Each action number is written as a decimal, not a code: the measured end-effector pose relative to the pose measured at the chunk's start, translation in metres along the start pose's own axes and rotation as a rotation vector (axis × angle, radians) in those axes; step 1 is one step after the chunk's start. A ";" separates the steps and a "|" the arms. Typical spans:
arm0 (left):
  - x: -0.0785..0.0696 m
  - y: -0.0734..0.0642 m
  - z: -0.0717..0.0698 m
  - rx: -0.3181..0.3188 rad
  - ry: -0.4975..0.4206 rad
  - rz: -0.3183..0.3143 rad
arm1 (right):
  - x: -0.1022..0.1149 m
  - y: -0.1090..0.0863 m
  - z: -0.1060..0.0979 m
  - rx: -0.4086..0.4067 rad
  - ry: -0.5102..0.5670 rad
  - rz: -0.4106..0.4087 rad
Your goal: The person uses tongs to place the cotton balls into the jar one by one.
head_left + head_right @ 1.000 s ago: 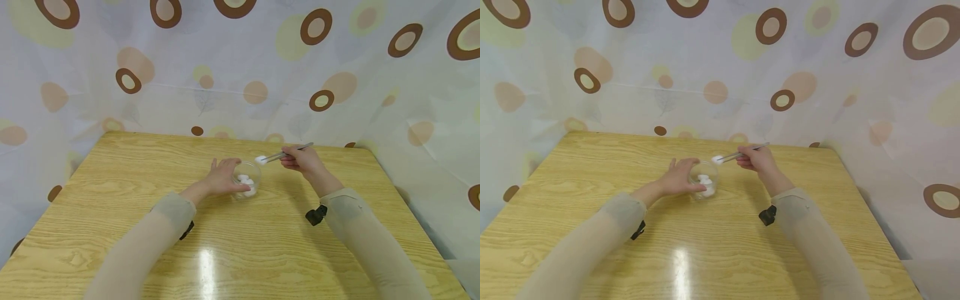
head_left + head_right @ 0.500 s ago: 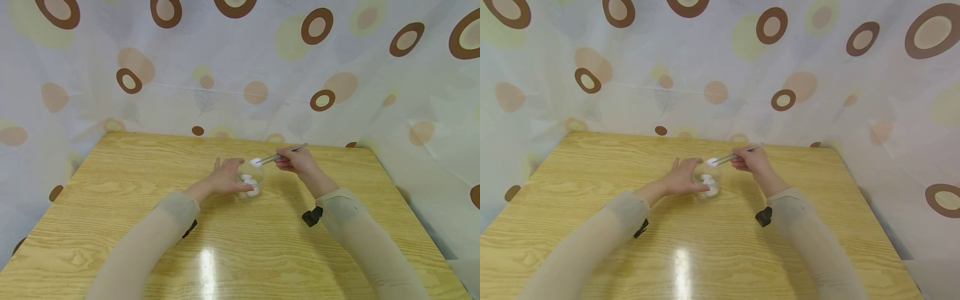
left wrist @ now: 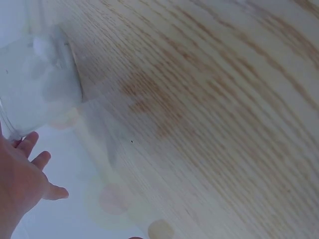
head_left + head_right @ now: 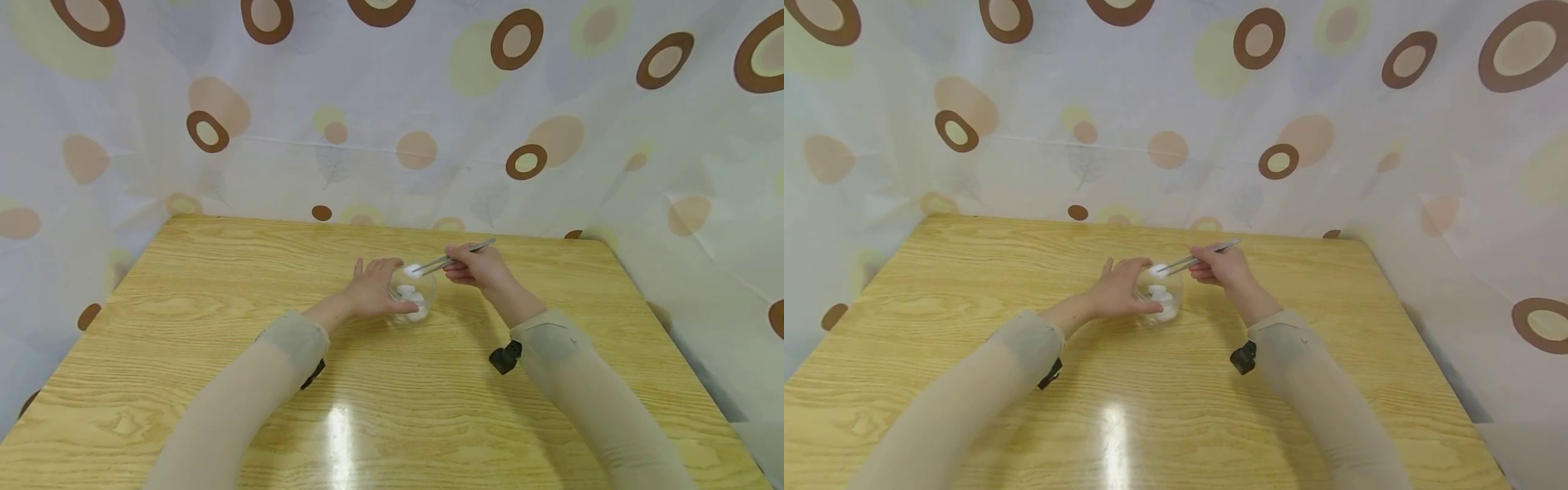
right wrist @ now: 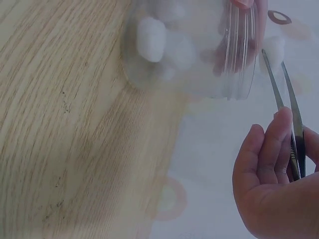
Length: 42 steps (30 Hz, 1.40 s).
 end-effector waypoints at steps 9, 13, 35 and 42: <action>0.000 0.001 0.000 -0.007 0.006 0.003 | 0.002 -0.002 0.001 0.011 -0.022 -0.029; 0.000 0.001 0.000 -0.008 0.003 0.005 | 0.002 -0.002 0.000 0.005 -0.021 -0.022; 0.001 0.001 0.001 -0.011 0.004 0.003 | -0.001 -0.003 0.001 0.014 -0.005 -0.008; 0.001 0.000 0.000 -0.006 0.000 0.003 | 0.000 -0.003 0.001 0.013 -0.016 -0.017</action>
Point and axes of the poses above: each hand's wrist, its own y-axis towards the middle knuckle, its own z-axis out of the palm, x = y × z, the point moved 9 cm from there along y, towards the middle knuckle, and after that the axes turned 9 degrees about -x, right-handed, at the moved point
